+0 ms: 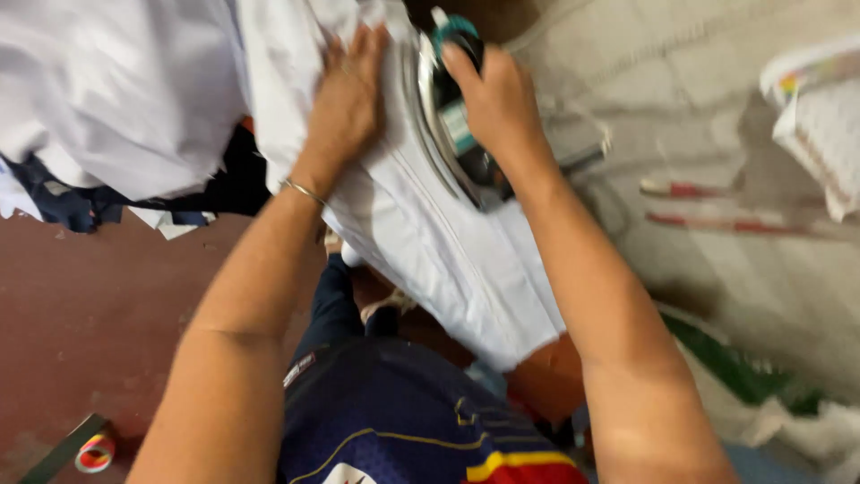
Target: Ironing white fabric pieces on an ironing board using a steam iron and a spray bottle in a factory setting.
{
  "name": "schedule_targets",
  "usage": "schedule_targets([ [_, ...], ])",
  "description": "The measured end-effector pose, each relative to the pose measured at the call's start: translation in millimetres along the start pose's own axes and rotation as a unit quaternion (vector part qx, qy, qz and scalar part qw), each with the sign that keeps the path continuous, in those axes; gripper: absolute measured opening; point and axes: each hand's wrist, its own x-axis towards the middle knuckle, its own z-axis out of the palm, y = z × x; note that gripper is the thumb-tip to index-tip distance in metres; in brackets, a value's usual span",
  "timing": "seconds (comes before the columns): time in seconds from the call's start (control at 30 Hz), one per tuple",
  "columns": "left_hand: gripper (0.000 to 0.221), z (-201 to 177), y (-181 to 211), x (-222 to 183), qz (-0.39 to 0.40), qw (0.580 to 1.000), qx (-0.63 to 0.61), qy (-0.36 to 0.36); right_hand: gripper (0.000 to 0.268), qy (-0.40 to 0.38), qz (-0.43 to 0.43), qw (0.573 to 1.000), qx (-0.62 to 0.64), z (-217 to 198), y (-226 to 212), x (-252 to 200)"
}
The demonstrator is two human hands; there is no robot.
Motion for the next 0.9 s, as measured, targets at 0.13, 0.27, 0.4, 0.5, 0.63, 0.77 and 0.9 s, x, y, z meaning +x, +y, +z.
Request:
schedule_targets([
  [0.13,0.039,8.5,-4.6,-5.1,0.149,0.983,0.059,0.087,0.056,-0.021,-0.013,0.999,0.044,-14.4,4.5,-37.6],
  [0.27,0.036,-16.4,19.9,-7.9,0.189,0.97,0.137,0.071,0.045,-0.096,0.069,0.99,0.078,-60.0,10.8,-118.2],
  [0.4,0.045,-20.1,25.1,-3.0,0.199,0.966,0.143,0.086,0.044,-0.12,0.148,0.981,0.036,-75.0,88.8,-222.1],
  [0.5,0.05,-26.7,33.0,-5.5,0.162,0.983,0.087,0.032,0.034,-0.08,0.09,0.993,0.004,-74.9,135.9,-277.5],
  [0.63,0.052,-26.5,37.6,-3.6,0.144,0.986,0.082,0.014,0.044,-0.081,0.138,0.987,-0.017,-70.8,117.8,-259.7],
  [0.77,0.055,-32.3,50.3,-4.3,0.146,0.987,0.059,0.024,0.046,-0.064,0.056,0.996,0.004,-59.9,68.1,-193.8],
  [0.9,0.036,13.1,-8.7,-2.9,0.173,0.957,0.21,0.097,0.055,-0.076,0.094,0.993,-0.004,-48.4,34.9,-149.3],
])
